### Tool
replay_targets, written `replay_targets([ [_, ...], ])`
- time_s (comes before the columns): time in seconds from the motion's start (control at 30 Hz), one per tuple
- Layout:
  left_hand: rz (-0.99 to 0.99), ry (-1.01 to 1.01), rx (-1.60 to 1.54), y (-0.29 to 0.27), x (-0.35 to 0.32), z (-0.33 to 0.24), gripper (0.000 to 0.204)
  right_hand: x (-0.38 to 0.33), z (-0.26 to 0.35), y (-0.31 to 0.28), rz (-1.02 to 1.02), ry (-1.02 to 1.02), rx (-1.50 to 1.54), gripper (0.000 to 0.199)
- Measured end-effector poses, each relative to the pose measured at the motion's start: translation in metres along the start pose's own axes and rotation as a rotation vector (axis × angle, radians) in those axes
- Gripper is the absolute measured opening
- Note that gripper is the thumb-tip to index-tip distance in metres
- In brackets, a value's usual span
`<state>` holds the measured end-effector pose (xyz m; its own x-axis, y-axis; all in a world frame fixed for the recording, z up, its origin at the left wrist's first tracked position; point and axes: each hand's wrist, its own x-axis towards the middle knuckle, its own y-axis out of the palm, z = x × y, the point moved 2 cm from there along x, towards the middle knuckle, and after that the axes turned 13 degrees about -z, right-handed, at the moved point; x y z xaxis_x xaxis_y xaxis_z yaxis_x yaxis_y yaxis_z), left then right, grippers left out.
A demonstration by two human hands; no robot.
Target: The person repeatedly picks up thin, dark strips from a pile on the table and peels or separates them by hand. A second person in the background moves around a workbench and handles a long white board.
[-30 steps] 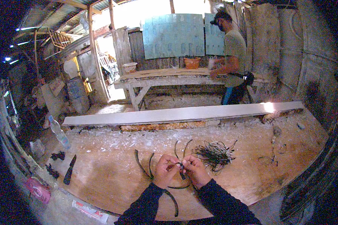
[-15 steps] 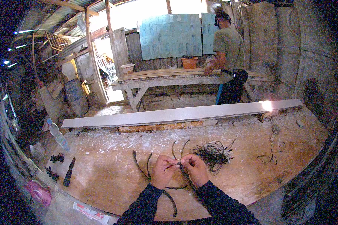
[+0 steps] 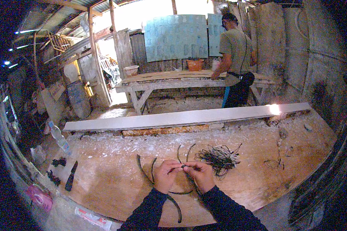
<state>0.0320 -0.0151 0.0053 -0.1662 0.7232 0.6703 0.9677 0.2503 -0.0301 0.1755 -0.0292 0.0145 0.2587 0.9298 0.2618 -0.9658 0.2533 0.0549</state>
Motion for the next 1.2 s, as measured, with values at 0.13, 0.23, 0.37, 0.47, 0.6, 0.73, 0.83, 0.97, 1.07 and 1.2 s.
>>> replay_targets([
  [0.13,-0.019,-0.048,0.055,0.002,-0.003,-0.006,0.011,-0.001,0.001,0.0,0.022,0.047,0.078,0.015],
  [0.23,-0.055,-0.018,0.13,0.003,-0.003,-0.008,0.015,-0.003,-0.003,0.0,0.01,0.078,0.105,0.015],
  [0.37,-0.026,0.267,0.322,0.002,-0.002,-0.016,0.017,0.003,-0.016,0.003,0.014,-0.008,0.032,0.015],
  [0.47,-0.06,0.3,0.335,0.002,-0.002,-0.021,0.017,0.005,-0.026,0.003,0.023,-0.062,0.027,0.014],
  [0.6,-0.092,0.227,0.247,0.003,-0.002,-0.022,0.018,0.001,-0.03,0.004,0.053,-0.063,0.088,0.01],
  [0.73,-0.097,0.06,0.158,0.003,-0.004,-0.014,0.018,0.002,-0.028,0.006,0.094,-0.006,0.104,0.011],
  [0.83,-0.116,0.136,0.147,0.004,0.0,-0.007,0.016,0.003,-0.026,0.008,0.164,0.101,0.197,0.01],
  [0.97,-0.043,-0.347,-0.197,0.004,-0.004,0.006,0.013,0.003,-0.018,0.006,0.286,0.18,0.312,0.009],
  [1.07,0.033,-0.308,-0.223,0.004,-0.001,0.007,0.012,0.003,-0.016,0.004,0.347,0.296,0.358,0.011],
  [1.2,0.086,-0.204,-0.171,0.003,0.0,0.008,0.01,0.003,-0.018,0.005,0.368,0.398,0.465,0.018],
])
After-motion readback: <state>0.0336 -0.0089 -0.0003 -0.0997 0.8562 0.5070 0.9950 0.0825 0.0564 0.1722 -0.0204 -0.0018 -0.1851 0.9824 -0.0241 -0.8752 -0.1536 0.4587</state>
